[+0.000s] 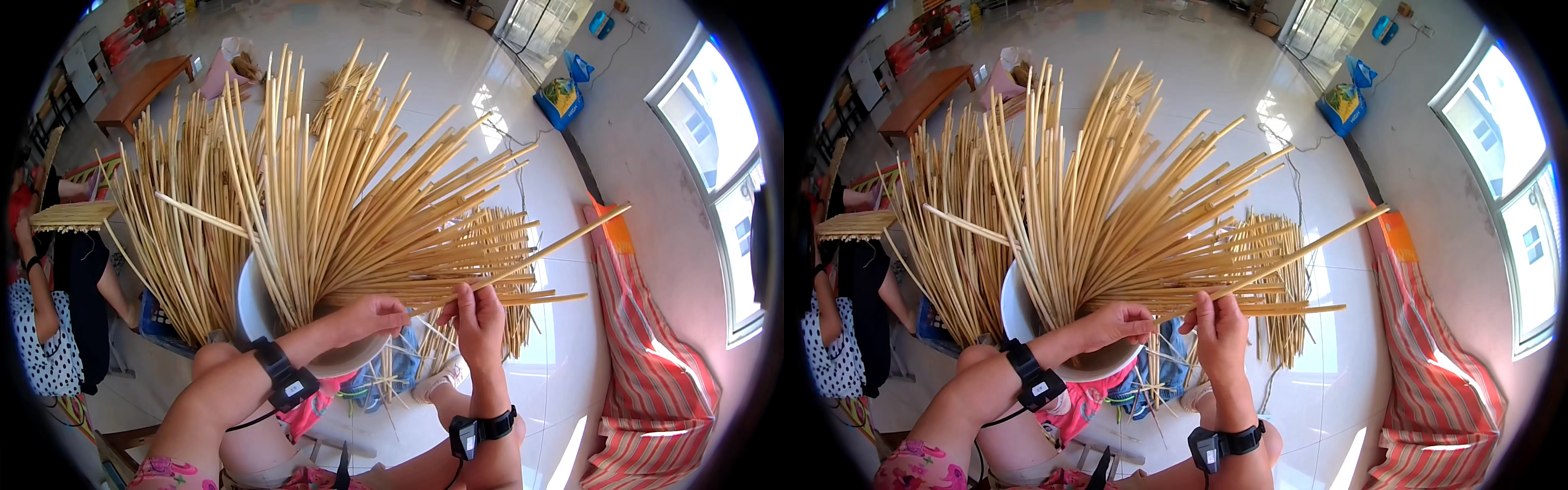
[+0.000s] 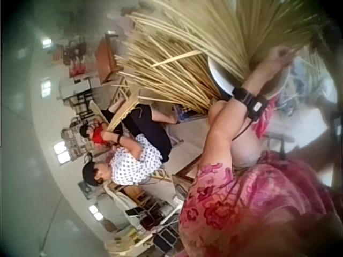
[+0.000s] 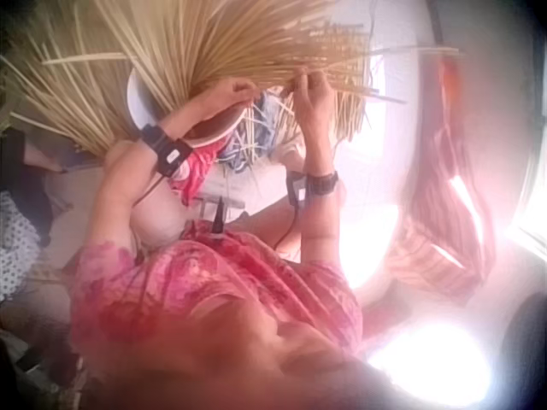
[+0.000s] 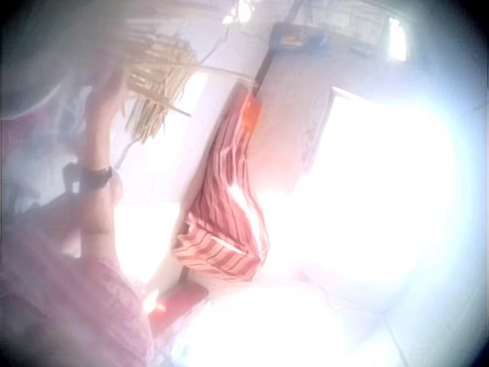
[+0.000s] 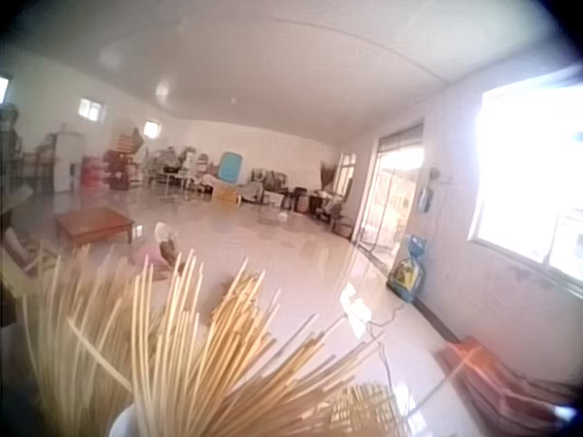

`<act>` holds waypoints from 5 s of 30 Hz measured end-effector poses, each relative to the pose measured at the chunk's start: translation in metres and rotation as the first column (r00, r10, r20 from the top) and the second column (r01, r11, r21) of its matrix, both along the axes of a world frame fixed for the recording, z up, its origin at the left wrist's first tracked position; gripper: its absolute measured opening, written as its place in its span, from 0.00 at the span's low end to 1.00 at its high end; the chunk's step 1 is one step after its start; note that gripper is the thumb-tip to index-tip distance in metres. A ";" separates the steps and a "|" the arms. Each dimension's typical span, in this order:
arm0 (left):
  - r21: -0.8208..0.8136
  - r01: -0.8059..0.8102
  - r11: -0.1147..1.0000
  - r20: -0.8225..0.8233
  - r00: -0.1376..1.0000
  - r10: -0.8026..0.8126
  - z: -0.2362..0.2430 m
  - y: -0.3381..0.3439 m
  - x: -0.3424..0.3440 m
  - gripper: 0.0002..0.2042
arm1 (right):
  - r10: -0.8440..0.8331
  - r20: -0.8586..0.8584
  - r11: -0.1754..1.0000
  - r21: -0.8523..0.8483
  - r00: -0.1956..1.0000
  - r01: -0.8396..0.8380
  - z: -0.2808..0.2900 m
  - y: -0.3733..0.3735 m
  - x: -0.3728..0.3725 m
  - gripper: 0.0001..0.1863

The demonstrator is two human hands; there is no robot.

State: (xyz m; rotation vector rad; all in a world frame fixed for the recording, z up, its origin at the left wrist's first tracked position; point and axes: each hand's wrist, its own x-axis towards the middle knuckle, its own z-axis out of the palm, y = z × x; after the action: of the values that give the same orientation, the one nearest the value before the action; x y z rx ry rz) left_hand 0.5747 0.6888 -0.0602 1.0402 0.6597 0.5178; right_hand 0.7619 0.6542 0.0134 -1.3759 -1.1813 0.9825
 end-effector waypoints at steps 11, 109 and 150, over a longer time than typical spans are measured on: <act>0.757 -0.028 0.653 -0.077 0.988 0.131 0.012 -0.009 0.011 0.11 | -0.074 0.347 0.988 0.155 0.935 0.021 -0.012 -0.008 -0.019 0.09; 0.291 0.702 0.650 -0.802 0.550 -0.234 -0.073 0.033 -0.054 0.15 | -0.232 0.237 0.958 0.224 0.944 0.179 -0.004 -0.003 0.012 0.10; -0.015 0.159 0.987 -0.238 0.958 -0.158 -0.010 0.009 -0.025 0.12 | -0.369 -0.059 0.891 0.263 0.928 0.370 0.012 -0.003 0.025 0.14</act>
State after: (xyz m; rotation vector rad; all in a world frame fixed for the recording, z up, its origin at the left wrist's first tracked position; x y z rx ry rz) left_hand 0.5496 0.6981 -0.0707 1.1595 0.7795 0.2557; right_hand 0.7868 0.6511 0.0252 -1.3110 -0.9578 0.5326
